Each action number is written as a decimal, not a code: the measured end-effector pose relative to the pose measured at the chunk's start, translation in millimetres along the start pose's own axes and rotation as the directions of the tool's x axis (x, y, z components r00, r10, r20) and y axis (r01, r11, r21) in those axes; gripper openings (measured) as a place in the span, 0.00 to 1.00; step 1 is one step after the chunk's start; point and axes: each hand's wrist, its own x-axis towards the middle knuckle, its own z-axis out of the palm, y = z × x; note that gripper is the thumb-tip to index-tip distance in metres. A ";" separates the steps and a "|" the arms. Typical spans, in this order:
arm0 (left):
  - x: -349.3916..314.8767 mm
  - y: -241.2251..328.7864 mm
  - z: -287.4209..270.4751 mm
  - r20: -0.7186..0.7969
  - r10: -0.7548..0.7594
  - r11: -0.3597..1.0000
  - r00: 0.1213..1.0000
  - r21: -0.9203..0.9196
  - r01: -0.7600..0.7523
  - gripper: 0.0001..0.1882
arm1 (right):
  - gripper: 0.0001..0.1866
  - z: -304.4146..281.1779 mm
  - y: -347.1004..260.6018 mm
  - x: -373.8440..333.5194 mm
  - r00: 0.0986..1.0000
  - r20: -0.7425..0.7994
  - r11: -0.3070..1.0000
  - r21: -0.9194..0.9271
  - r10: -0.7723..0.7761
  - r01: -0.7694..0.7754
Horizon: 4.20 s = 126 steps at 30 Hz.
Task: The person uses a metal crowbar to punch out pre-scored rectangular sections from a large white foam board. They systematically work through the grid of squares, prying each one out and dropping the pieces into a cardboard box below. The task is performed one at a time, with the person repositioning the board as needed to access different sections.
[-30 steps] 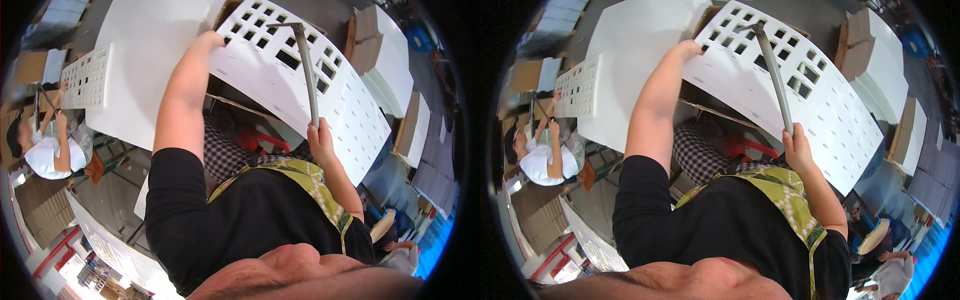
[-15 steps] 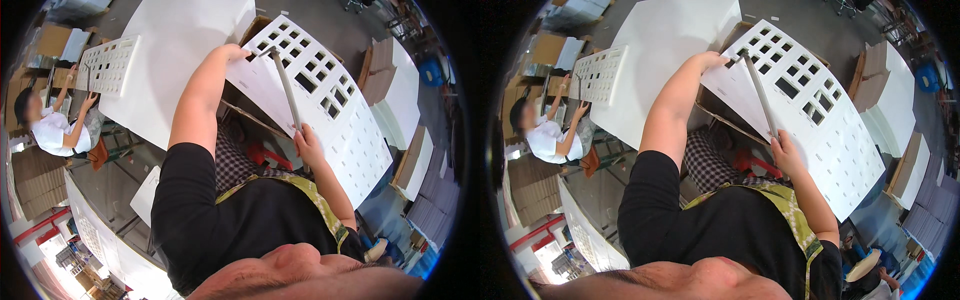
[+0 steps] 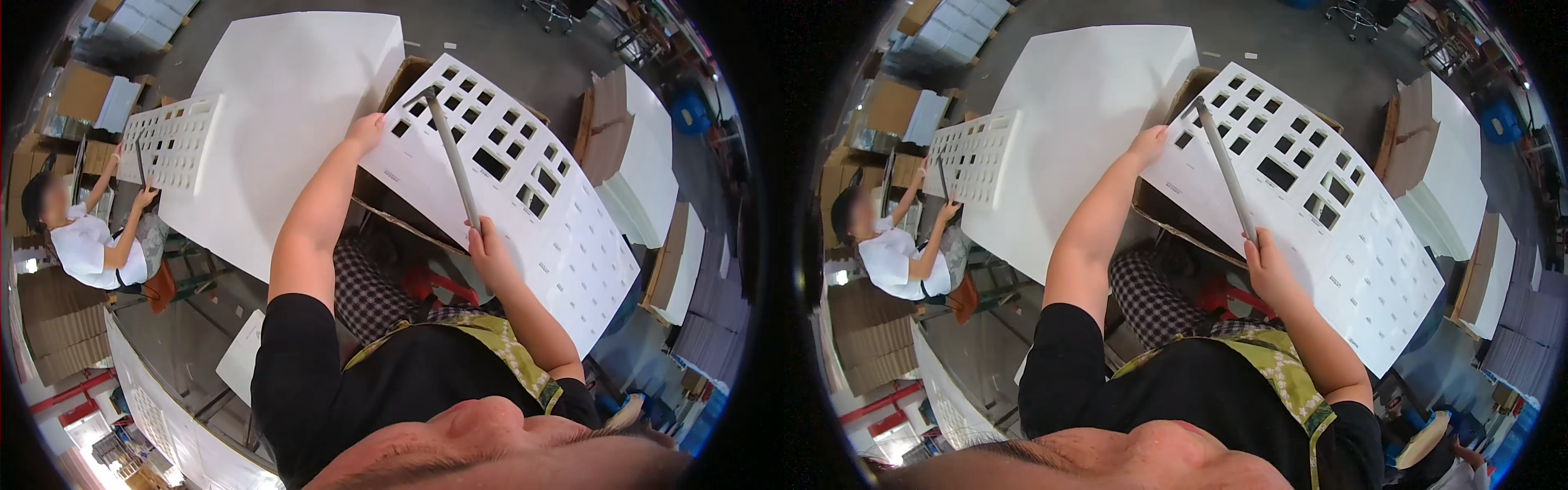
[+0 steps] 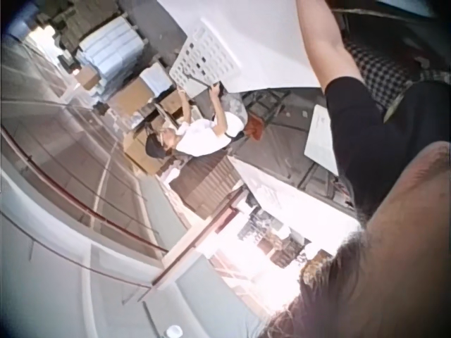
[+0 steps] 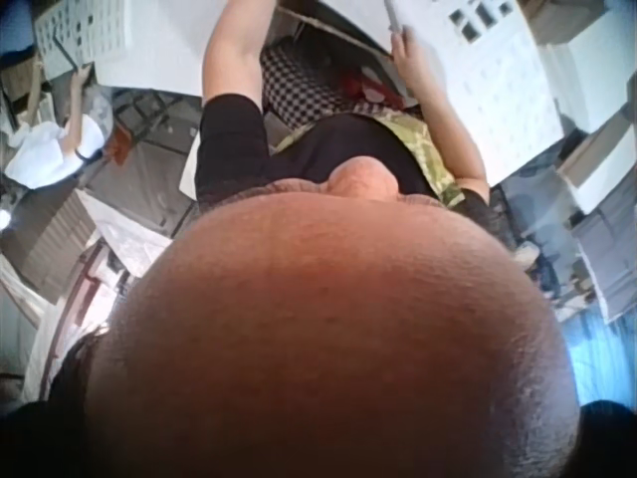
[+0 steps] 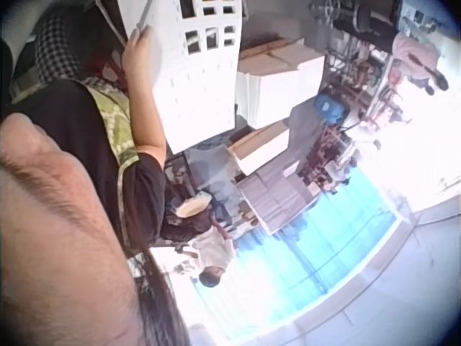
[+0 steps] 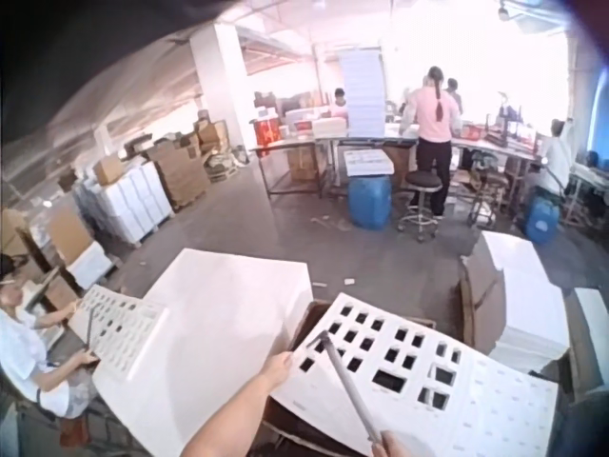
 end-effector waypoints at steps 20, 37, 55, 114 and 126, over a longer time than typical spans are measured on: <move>7.5 14.5 -23.4 0.370 -0.167 0.919 0.914 -0.278 0.280 0.17 | 0.14 -9.2 16.0 21.0 0.999 0.035 0.996 0.077 0.032 -0.035; 24.6 26.8 -23.7 0.451 -0.273 0.936 0.850 -0.078 0.342 0.18 | 0.09 -34.5 17.3 -5.4 0.995 0.067 0.960 0.264 0.075 -0.091; -17.8 54.1 -15.2 0.067 -0.137 0.980 0.988 0.158 0.125 0.25 | 0.10 -27.3 23.4 -31.6 0.997 -0.061 0.991 -0.126 -0.050 0.042; -7.7 39.8 -3.8 0.078 -0.113 0.971 0.991 0.219 0.094 0.23 | 0.04 -22.7 68.2 -66.0 0.910 -0.267 0.948 -0.116 -0.318 0.297; -2.8 36.7 -1.9 0.079 -0.117 0.966 0.990 0.242 0.095 0.23 | 0.10 -13.3 58.7 -56.0 0.987 -0.065 0.922 -0.369 -0.148 0.114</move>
